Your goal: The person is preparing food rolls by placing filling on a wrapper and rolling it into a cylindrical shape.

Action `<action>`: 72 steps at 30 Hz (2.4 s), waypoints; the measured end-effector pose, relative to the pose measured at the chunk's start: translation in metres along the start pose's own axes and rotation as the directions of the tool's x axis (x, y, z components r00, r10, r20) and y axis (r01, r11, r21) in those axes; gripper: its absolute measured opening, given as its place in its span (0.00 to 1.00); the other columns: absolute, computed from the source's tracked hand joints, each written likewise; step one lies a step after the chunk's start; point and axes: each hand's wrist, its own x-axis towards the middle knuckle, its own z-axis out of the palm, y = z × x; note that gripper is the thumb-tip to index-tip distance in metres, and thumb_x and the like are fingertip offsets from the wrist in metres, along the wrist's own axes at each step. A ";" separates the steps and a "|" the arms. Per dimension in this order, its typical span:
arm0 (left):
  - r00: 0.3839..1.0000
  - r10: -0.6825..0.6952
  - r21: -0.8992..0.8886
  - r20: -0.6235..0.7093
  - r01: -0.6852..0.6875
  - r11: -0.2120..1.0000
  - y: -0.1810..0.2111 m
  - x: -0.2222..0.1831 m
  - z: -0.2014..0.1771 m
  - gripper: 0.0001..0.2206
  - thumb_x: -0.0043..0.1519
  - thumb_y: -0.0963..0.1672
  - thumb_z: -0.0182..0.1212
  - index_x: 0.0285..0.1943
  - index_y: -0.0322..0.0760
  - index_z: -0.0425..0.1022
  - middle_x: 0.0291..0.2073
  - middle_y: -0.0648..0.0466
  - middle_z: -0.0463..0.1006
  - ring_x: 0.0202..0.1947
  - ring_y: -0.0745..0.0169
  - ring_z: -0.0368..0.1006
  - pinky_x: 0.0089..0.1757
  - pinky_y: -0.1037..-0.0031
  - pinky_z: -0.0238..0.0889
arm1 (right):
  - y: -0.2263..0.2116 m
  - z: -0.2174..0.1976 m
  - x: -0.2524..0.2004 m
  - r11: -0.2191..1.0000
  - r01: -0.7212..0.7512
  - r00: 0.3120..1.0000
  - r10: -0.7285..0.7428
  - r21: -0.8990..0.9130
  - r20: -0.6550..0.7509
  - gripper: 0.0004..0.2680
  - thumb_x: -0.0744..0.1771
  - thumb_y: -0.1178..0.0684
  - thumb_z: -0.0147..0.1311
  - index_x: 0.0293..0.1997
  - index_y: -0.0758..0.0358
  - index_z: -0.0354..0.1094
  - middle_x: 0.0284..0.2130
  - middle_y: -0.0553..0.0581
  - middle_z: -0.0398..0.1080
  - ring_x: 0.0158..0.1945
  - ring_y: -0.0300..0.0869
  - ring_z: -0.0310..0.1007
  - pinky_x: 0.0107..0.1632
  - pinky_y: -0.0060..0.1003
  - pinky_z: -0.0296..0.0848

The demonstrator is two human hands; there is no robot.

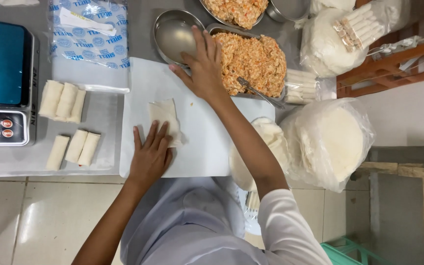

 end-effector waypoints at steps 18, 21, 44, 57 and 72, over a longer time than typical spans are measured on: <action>0.996 -0.088 0.142 0.030 0.082 0.986 0.006 0.000 0.009 0.18 0.64 0.47 0.53 0.64 0.43 0.66 0.72 0.53 0.69 0.75 0.49 0.59 0.66 0.27 0.26 | -0.047 0.009 -0.081 0.909 0.396 0.897 -0.413 0.126 0.157 0.29 0.67 0.20 0.24 0.63 0.38 0.70 0.75 0.61 0.44 0.76 0.64 0.46 0.73 0.63 0.50; 0.997 -0.081 0.133 0.006 0.079 0.988 0.003 -0.002 0.015 0.17 0.63 0.47 0.53 0.61 0.43 0.66 0.71 0.50 0.70 0.72 0.47 0.63 0.64 0.24 0.25 | -0.038 0.040 -0.070 0.922 0.369 0.913 -0.383 0.115 0.139 0.27 0.69 0.21 0.27 0.65 0.40 0.68 0.74 0.66 0.46 0.74 0.67 0.49 0.71 0.64 0.52; 0.913 -0.176 -0.315 0.369 0.301 0.900 -0.030 0.012 -0.014 0.11 0.65 0.42 0.62 0.57 0.42 0.75 0.40 0.51 0.74 0.43 0.52 0.75 0.43 0.65 0.71 | -0.057 0.020 -0.157 0.707 0.140 0.964 -0.258 0.693 0.069 0.08 0.69 0.53 0.58 0.54 0.58 0.73 0.39 0.53 0.69 0.43 0.47 0.72 0.48 0.41 0.74; 0.988 0.051 0.192 -0.147 -0.022 0.981 0.005 0.017 -0.010 0.05 0.64 0.39 0.66 0.46 0.32 0.82 0.39 0.46 0.79 0.45 0.51 0.77 0.52 0.67 0.72 | -0.088 0.002 -0.153 0.899 0.427 0.896 -0.407 0.098 -0.175 0.03 0.69 0.64 0.56 0.45 0.71 0.74 0.46 0.64 0.73 0.51 0.52 0.75 0.52 0.42 0.78; 0.968 -0.242 0.048 0.070 0.239 0.970 -0.048 0.040 0.025 0.04 0.69 0.42 0.61 0.43 0.37 0.77 0.34 0.50 0.75 0.39 0.50 0.75 0.40 0.66 0.64 | -0.076 0.017 -0.135 0.904 0.357 0.932 -0.327 0.236 -0.158 0.06 0.71 0.62 0.48 0.49 0.67 0.74 0.45 0.61 0.71 0.49 0.50 0.71 0.52 0.40 0.72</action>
